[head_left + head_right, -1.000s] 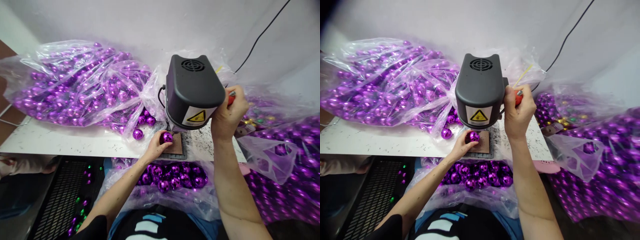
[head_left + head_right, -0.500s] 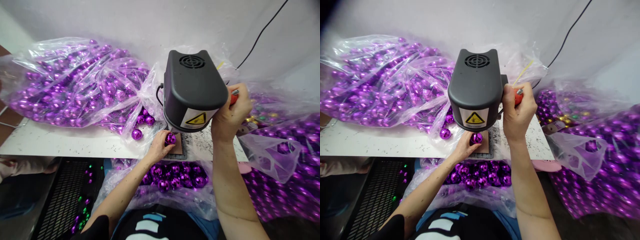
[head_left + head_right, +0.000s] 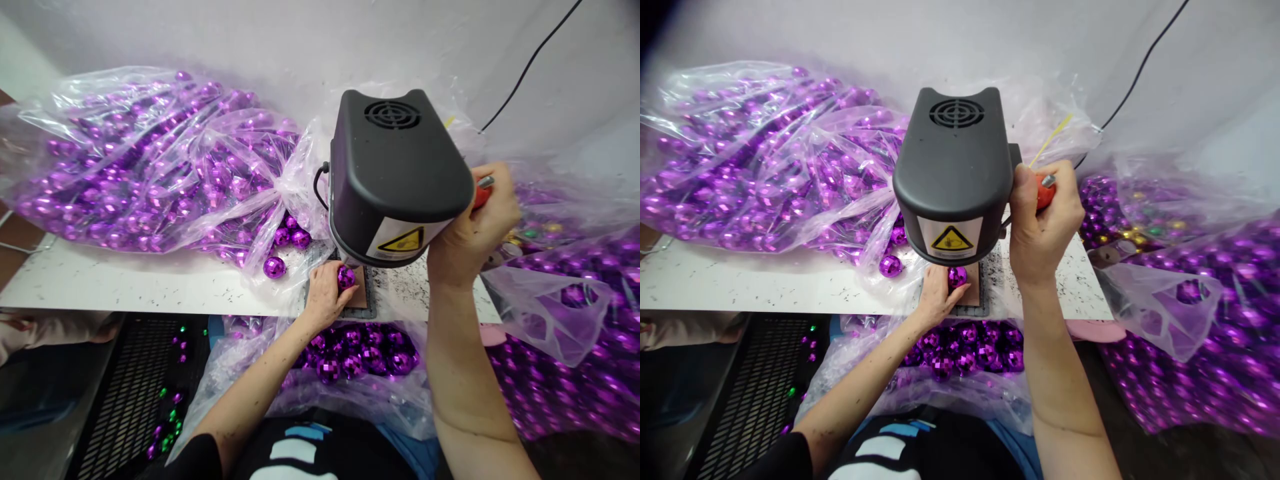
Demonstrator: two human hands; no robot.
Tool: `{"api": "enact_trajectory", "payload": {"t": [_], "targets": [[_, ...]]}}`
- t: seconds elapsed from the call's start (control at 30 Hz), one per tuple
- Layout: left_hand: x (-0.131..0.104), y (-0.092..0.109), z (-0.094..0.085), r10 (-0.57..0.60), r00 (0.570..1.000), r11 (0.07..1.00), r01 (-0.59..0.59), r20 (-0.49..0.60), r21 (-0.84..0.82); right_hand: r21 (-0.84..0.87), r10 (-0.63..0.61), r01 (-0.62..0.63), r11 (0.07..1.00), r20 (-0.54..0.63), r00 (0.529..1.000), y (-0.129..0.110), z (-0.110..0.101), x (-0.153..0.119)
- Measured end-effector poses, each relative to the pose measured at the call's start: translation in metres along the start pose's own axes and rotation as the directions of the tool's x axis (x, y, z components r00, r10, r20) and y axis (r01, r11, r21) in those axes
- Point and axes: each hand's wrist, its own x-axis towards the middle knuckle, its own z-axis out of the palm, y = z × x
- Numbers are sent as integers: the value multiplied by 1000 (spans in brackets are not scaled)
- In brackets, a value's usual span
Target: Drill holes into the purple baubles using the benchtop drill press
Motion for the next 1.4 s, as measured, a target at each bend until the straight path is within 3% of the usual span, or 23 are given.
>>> {"api": "enact_trajectory", "payload": {"t": [0.27, 0.43, 0.63, 0.8, 1.1, 1.4], "targets": [[0, -1, 1, 4, 1000, 1000, -4, -21, 6, -60, -195, 188, 980, -145, 970, 3, -14, -40], [-1, -2, 2, 26, 999, 1000, -26, -35, 8, 38, -255, 262, 964, -128, 958, 16, -23, -70], [-1, -2, 2, 43, 998, 999, -42, -40, 16, 80, -260, 273, 959, -144, 955, 20, -22, -78], [-2, -4, 3, 42, 999, 999, -41, -32, 28, 55, -334, 352, 934, -208, 919, 29, -18, -89], [-2, -2, 3, 32, 999, 999, -32, -42, 7, 75, -303, 324, 943, -210, 930, 35, -17, -103], [-2, -2, 3, 41, 998, 999, -40, -54, 12, 103, -240, 254, 962, -127, 962, 40, -22, -119]]}}
